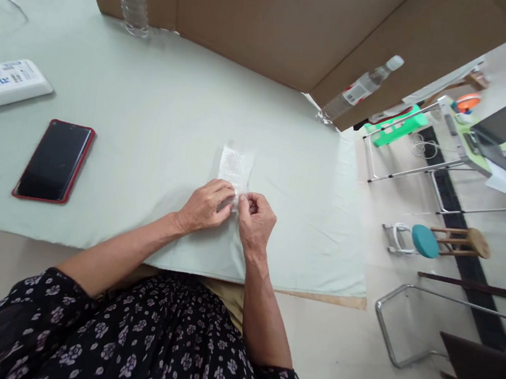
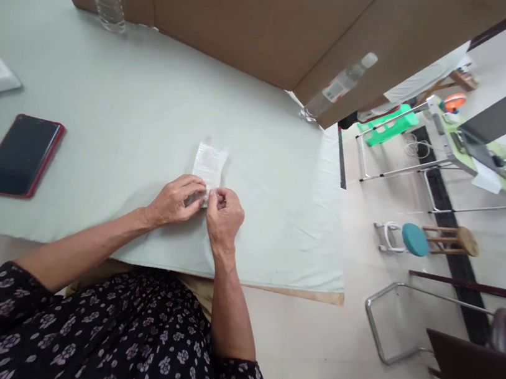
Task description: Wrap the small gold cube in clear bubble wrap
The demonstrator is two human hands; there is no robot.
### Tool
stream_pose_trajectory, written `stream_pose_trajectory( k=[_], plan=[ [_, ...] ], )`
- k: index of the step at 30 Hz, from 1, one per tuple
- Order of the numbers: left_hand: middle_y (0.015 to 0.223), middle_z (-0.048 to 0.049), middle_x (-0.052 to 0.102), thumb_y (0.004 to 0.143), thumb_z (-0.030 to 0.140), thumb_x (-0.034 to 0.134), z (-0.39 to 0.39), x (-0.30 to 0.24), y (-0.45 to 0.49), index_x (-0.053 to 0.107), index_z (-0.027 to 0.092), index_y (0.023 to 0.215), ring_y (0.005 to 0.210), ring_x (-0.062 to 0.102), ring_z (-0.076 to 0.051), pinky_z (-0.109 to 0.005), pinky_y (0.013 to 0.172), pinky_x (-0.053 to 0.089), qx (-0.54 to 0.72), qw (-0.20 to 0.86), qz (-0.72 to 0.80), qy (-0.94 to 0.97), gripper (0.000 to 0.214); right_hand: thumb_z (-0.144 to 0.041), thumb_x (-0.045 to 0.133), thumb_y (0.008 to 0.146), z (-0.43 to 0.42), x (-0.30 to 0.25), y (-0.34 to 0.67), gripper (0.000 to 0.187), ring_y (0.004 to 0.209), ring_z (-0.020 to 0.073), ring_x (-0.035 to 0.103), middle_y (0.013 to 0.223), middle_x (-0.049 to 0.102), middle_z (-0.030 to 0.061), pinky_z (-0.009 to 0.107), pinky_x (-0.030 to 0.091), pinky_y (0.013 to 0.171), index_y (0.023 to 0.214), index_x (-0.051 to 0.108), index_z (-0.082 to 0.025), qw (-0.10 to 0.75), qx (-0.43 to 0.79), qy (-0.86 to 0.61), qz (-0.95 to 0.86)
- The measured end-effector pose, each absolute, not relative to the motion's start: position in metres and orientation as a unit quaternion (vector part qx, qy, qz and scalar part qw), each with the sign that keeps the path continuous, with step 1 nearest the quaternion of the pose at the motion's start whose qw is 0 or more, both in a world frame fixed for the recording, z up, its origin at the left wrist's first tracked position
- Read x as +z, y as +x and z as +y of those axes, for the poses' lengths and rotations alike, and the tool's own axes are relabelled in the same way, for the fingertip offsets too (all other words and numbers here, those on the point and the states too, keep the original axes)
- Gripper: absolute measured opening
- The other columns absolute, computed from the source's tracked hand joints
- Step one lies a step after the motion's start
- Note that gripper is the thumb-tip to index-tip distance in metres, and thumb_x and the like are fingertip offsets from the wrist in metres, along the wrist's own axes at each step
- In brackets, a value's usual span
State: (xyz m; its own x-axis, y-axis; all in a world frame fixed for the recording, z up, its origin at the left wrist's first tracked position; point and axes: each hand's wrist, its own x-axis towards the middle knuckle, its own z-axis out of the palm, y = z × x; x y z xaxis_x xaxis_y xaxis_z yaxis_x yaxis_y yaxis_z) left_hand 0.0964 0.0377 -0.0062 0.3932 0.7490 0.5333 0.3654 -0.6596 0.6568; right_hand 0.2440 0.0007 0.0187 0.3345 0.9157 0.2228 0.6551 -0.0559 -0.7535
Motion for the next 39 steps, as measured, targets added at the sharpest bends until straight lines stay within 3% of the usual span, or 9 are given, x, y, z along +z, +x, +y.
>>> stream_pose_trajectory(
  k=[4, 7, 10, 16, 23, 26, 31, 34, 39],
  plan=[
    [0.103, -0.0108, 0.067, 0.085, 0.014, 0.057, 0.037, -0.006, 0.097, 0.066, 0.018, 0.095, 0.098, 0.064, -0.023, -0.036, 0.088, 0.055, 0.424, 0.211, 0.346, 0.810, 0.014, -0.046, 0.062, 0.081, 0.002, 0.020, 0.258, 0.028, 0.069, 0.0165, 0.056, 0.081, 0.068, 0.0030, 0.030, 0.045, 0.070, 0.087, 0.067, -0.019, 0.374, 0.150, -0.739, -0.540],
    [0.101, -0.0098, 0.066, 0.088, 0.015, 0.055, 0.037, -0.006, 0.097, 0.068, 0.018, 0.096, 0.097, 0.063, -0.022, -0.035, 0.087, 0.054, 0.418, 0.198, 0.348, 0.815, 0.016, -0.045, 0.056, 0.085, 0.006, 0.019, 0.264, 0.027, 0.064, 0.0151, 0.051, 0.072, 0.064, 0.0008, 0.029, 0.041, 0.066, 0.077, 0.064, -0.020, 0.343, 0.167, -0.744, -0.549],
    [0.101, -0.0097, 0.066, 0.090, 0.016, 0.053, 0.038, -0.007, 0.098, 0.070, 0.017, 0.098, 0.093, 0.061, -0.021, -0.034, 0.084, 0.053, 0.413, 0.177, 0.347, 0.823, 0.019, -0.036, 0.053, 0.086, 0.010, 0.016, 0.265, 0.022, 0.063, 0.0147, 0.050, 0.068, 0.062, -0.0003, 0.028, 0.038, 0.066, 0.072, 0.060, -0.021, 0.318, 0.129, -0.753, -0.562],
    [0.103, -0.0087, 0.063, 0.091, 0.018, 0.051, 0.039, -0.009, 0.098, 0.072, 0.019, 0.104, 0.085, 0.056, -0.019, -0.031, 0.077, 0.050, 0.389, 0.119, 0.346, 0.846, 0.024, -0.024, 0.049, 0.084, 0.011, 0.011, 0.262, 0.014, 0.074, 0.0171, 0.057, 0.083, 0.069, 0.0052, 0.028, 0.038, 0.069, 0.081, 0.063, -0.020, 0.263, 0.038, -0.772, -0.578],
    [0.105, -0.0091, 0.060, 0.088, 0.017, 0.051, 0.041, -0.006, 0.101, 0.071, 0.020, 0.107, 0.089, 0.056, -0.022, -0.033, 0.079, 0.050, 0.328, 0.091, 0.362, 0.868, 0.028, -0.031, 0.055, 0.084, 0.011, 0.021, 0.256, 0.013, 0.066, 0.0142, 0.054, 0.072, 0.064, -0.0001, 0.027, 0.041, 0.068, 0.079, 0.061, -0.021, 0.358, 0.127, -0.741, -0.554],
    [0.106, -0.0093, 0.060, 0.088, 0.017, 0.051, 0.041, -0.004, 0.101, 0.070, 0.020, 0.105, 0.091, 0.057, -0.022, -0.034, 0.080, 0.050, 0.316, 0.109, 0.371, 0.867, 0.026, -0.035, 0.056, 0.086, 0.010, 0.025, 0.250, 0.018, 0.061, 0.0123, 0.053, 0.069, 0.063, -0.0020, 0.025, 0.043, 0.065, 0.078, 0.061, -0.020, 0.412, 0.192, -0.711, -0.536],
    [0.105, -0.0089, 0.062, 0.090, 0.018, 0.052, 0.041, -0.004, 0.101, 0.065, 0.020, 0.104, 0.094, 0.059, -0.021, -0.033, 0.083, 0.051, 0.357, 0.174, 0.366, 0.842, 0.019, -0.035, 0.054, 0.089, 0.006, 0.025, 0.242, 0.021, 0.062, 0.0126, 0.055, 0.070, 0.066, -0.0010, 0.025, 0.046, 0.065, 0.081, 0.065, -0.019, 0.425, 0.219, -0.695, -0.537],
    [0.104, -0.0092, 0.064, 0.087, 0.018, 0.056, 0.041, -0.006, 0.101, 0.059, 0.018, 0.105, 0.097, 0.060, -0.021, -0.033, 0.086, 0.051, 0.401, 0.224, 0.370, 0.807, 0.019, -0.035, 0.053, 0.091, 0.005, 0.024, 0.241, 0.024, 0.067, 0.0146, 0.059, 0.077, 0.070, 0.0022, 0.027, 0.049, 0.070, 0.087, 0.069, -0.018, 0.409, 0.221, -0.691, -0.554],
    [0.096, -0.0040, 0.064, 0.080, 0.019, 0.056, 0.043, -0.005, 0.098, 0.054, 0.019, 0.106, 0.078, 0.058, -0.015, -0.030, 0.074, 0.050, 0.407, 0.327, 0.390, 0.758, 0.026, -0.038, 0.055, 0.093, -0.003, 0.031, 0.240, 0.032, 0.080, 0.0190, 0.064, 0.093, 0.071, 0.0076, 0.031, 0.051, 0.078, 0.109, 0.073, -0.017, 0.308, 0.162, -0.667, -0.658]
  ],
)
